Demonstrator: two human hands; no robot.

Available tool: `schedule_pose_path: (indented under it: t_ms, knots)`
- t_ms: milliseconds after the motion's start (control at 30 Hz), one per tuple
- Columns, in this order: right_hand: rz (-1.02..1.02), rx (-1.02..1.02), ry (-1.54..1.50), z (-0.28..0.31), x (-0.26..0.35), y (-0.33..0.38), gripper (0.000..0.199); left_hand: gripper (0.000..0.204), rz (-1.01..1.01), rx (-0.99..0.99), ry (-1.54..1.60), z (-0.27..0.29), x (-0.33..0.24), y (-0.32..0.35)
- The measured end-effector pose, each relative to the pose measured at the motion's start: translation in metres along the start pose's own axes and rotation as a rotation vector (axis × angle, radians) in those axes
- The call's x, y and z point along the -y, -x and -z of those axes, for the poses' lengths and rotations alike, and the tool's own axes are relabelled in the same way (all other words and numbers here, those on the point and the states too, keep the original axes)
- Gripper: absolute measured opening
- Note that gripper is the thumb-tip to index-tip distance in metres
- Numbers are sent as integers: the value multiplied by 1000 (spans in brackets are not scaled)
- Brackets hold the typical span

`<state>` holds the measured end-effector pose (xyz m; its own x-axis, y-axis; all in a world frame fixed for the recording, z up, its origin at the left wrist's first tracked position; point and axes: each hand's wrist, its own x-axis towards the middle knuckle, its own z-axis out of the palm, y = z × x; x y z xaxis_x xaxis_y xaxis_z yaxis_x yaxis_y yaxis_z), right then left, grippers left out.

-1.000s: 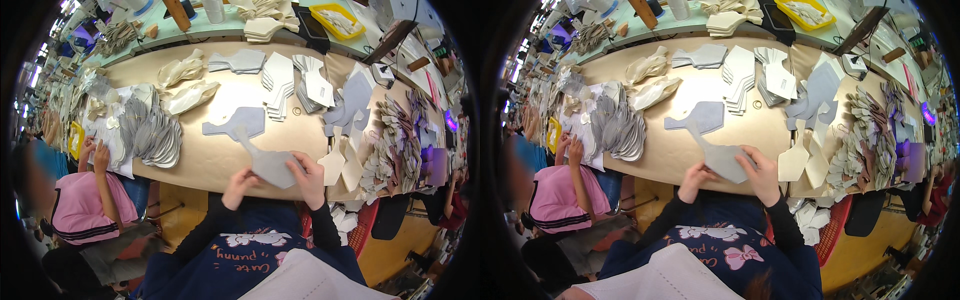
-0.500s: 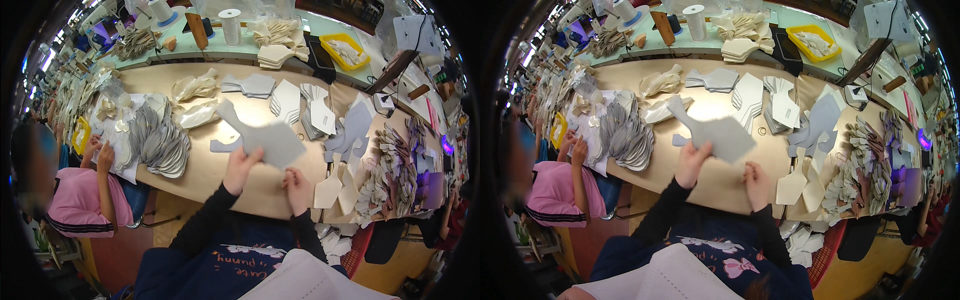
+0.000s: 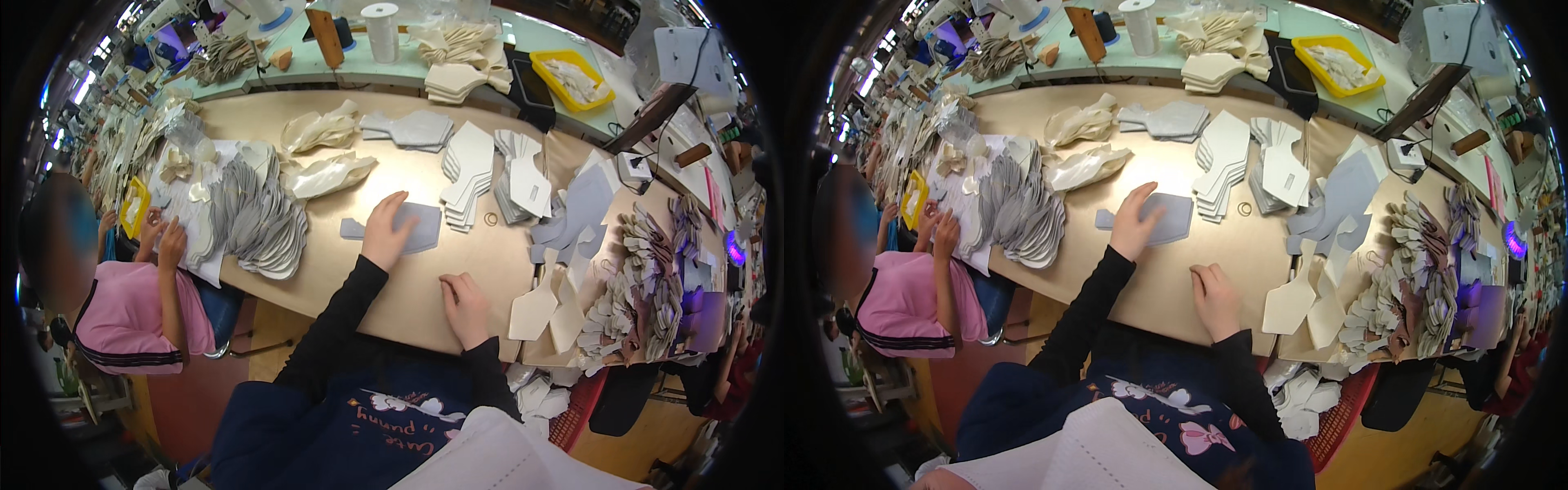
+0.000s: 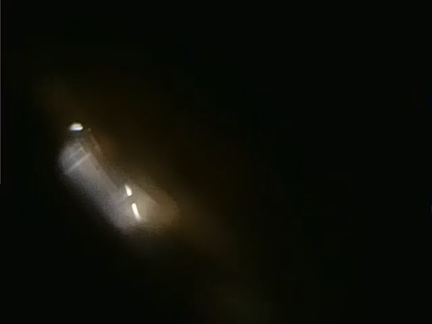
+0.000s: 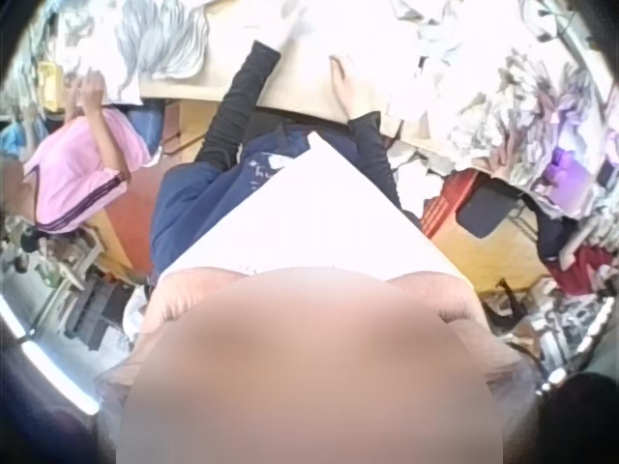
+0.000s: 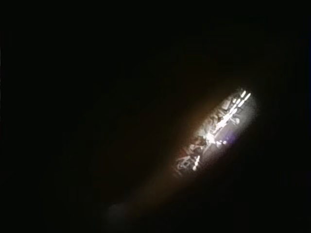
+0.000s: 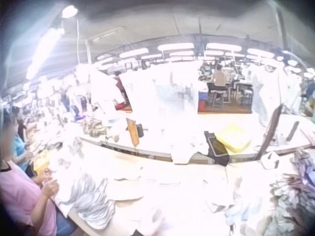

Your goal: The person repeatedly picks up small white fabric pieces and folds them by hand on a worktable. They place each folded piece into a growing stack and continue the process with additional pieces from the table.

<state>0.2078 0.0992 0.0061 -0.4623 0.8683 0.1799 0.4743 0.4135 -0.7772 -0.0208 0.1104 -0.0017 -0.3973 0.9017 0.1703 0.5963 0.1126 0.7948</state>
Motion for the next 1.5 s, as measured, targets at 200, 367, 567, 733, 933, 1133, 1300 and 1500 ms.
schedule_pose_path:
  t_ms: [200, 367, 567, 733, 933, 1133, 1300, 1500]
  knots:
    - [-4, 18, -47, -1, -3, -1, 8, 45, -183, 35, -303, 22, 0, 26]
    - [-12, 18, -28, -1, -1, -2, 8, 43, -116, -386, -173, 65, 20, -6]
    - [6, -6, 39, -1, -1, -1, 7, 40, 63, -330, -575, 116, 42, -28]
    - [32, -41, 46, 2, 3, -1, 6, 35, -135, -236, -228, 85, 30, -2]
    - [-33, -48, -88, 22, 12, -15, 10, 56, -147, 160, -572, 4, 12, 50]
    - [-114, -424, 93, 77, -3, -20, 17, 53, -219, 93, -507, 1, 25, 51]
    - [-330, -521, 296, 112, -30, 21, 25, 53, -225, 102, -521, 2, 23, 52]
    - [-308, -588, 301, 126, -41, 54, 29, 53, -222, 109, -547, 1, 26, 51]
